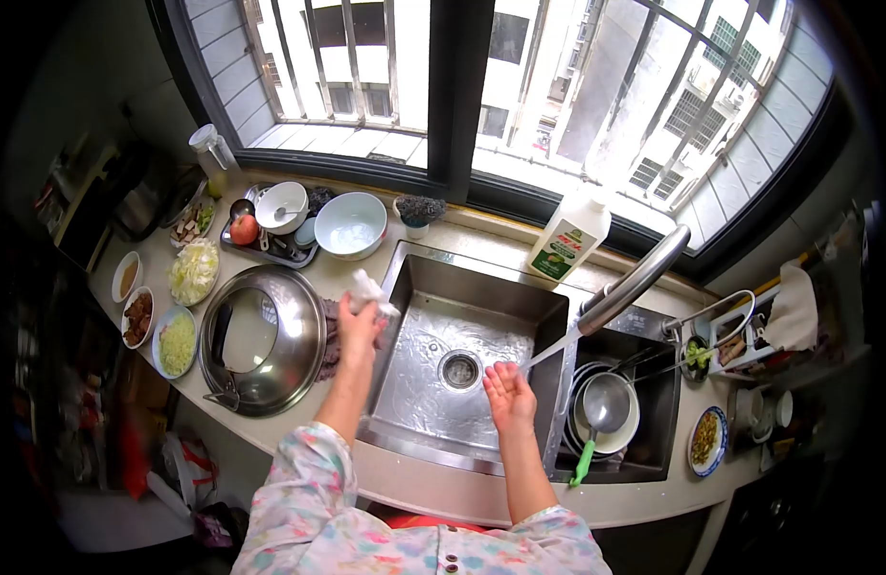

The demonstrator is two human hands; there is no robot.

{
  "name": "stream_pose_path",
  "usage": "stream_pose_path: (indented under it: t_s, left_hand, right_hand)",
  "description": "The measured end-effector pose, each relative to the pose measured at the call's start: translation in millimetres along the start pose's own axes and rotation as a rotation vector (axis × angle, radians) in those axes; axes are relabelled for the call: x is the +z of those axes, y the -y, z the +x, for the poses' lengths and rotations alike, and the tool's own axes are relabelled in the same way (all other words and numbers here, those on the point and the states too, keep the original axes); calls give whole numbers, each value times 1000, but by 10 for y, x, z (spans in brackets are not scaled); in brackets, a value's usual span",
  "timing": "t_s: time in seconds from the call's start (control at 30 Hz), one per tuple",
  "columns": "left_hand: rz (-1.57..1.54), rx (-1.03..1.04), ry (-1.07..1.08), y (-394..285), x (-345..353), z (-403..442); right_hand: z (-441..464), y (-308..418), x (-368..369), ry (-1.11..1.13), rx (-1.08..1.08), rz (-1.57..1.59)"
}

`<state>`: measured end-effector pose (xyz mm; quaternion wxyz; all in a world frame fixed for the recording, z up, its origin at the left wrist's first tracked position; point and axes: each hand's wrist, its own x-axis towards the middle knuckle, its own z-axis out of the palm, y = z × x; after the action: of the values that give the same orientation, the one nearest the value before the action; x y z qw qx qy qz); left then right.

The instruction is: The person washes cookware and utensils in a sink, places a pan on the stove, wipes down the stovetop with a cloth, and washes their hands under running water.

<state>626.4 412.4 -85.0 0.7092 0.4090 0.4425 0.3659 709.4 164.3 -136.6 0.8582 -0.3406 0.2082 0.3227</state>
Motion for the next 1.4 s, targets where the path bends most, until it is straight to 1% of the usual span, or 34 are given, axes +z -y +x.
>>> stream_pose_path:
  t_s: [0.03, 0.1, 0.17, 0.2, 0.27, 0.3, 0.33, 0.4, 0.43, 0.47, 0.5, 0.57, 0.6, 0.67, 0.7, 0.73, 0.83, 0.87, 0.97, 1.0, 1.03, 1.1, 1.13, 1.17, 1.23, 1.3, 1.37, 1.4]
  left_hand:
    - [81, -60, -85, -127, 19, 52]
    - [226, 16, -207, -118, 31, 64]
    - [337, 128, -146, 364, 28, -22]
    - [276, 278, -91, 719, 135, -162]
    - [87, -225, 328, 820, 468, -738]
    - [-60, -458, 433, 1063, 587, -863]
    - [-191, -568, 489, 1062, 762, -1088]
    - [-526, -773, 319, 1421, 959, -1257]
    - [-546, -757, 309, 1832, 1010, -1237]
    - [-565, -744, 298, 2365, 1035, -1142]
    - [-581, -736, 289, 2645, 1046, -1122]
    - [309, -390, 375, 2484, 879, -1296]
    - [738, -183, 412, 2287, 798, -1379]
    - [748, 343, 509, 1654, 739, -1542]
    - [739, 608, 546, 1464, 672, -1555]
    - [692, 707, 637, 1459, 596, -1482]
    - [696, 1096, 943, 1290, 434, -1201]
    - [876, 959, 1120, 1286, 305, -1090]
    - [992, 1262, 1035, 744, 263, -855]
    - [1060, 1256, 817, 515, 249, -738]
    - [1141, 1208, 598, 349, 218, -543]
    - [1291, 1029, 194, 21, 155, -150]
    - [1417, 1079, -20, 13, 49, 128]
    - [1459, 962, -99, 1, -35, 373]
    - [1372, 705, 16, 61, -199, 725]
    - [1463, 752, 46, 70, -197, 791]
    - [1396, 793, 91, 228, -83, 803]
    - [1364, 814, 117, 283, 9, 810]
  right_hand:
    - [49, 30, -91, -23, -11, 38]
    - [101, 76, -135, -9, -41, 27]
    - [66, 68, -120, 12, -58, 11]
    - [64, 46, -125, 34, -54, -54]
    - [-39, 8, 35, 22, -25, -149]
    - [-65, 4, 95, 18, -14, -199]
    - [105, -74, -140, 169, -67, -169]
    - [94, -7, -123, 191, -36, -37]
    - [51, 34, -103, 198, -21, 30]
    - [-46, 91, -15, 137, -36, 73]
    - [47, 56, -144, 158, -31, 33]
    - [359, -90, -580, 181, -27, -42]
    - [438, -127, -654, 94, 65, -22]
    - [207, -67, -310, 127, 175, 35]
    - [148, -59, -212, 141, 234, 74]
    - [194, -100, -232, 78, 201, 73]
    - [236, -154, -227, -7, 109, -134]
    - [321, -224, -342, 33, 64, -241]
    - [99, -78, -123, -80, 167, -662]
    - [67, -49, -128, -124, 163, -780]
    - [118, -62, -239, -107, 86, -881]
    - [232, -113, -530, -85, -82, -1084]
    - [226, -96, -595, -99, -88, -1082]
    - [216, -104, -659, -99, -127, -1074]
    - [215, -150, -765, -100, -205, -1060]
    - [95, -101, -695, -76, -165, -1028]
    - [-3, -47, -604, -59, -79, -966]
    - [10, -23, -619, -30, 15, -1026]
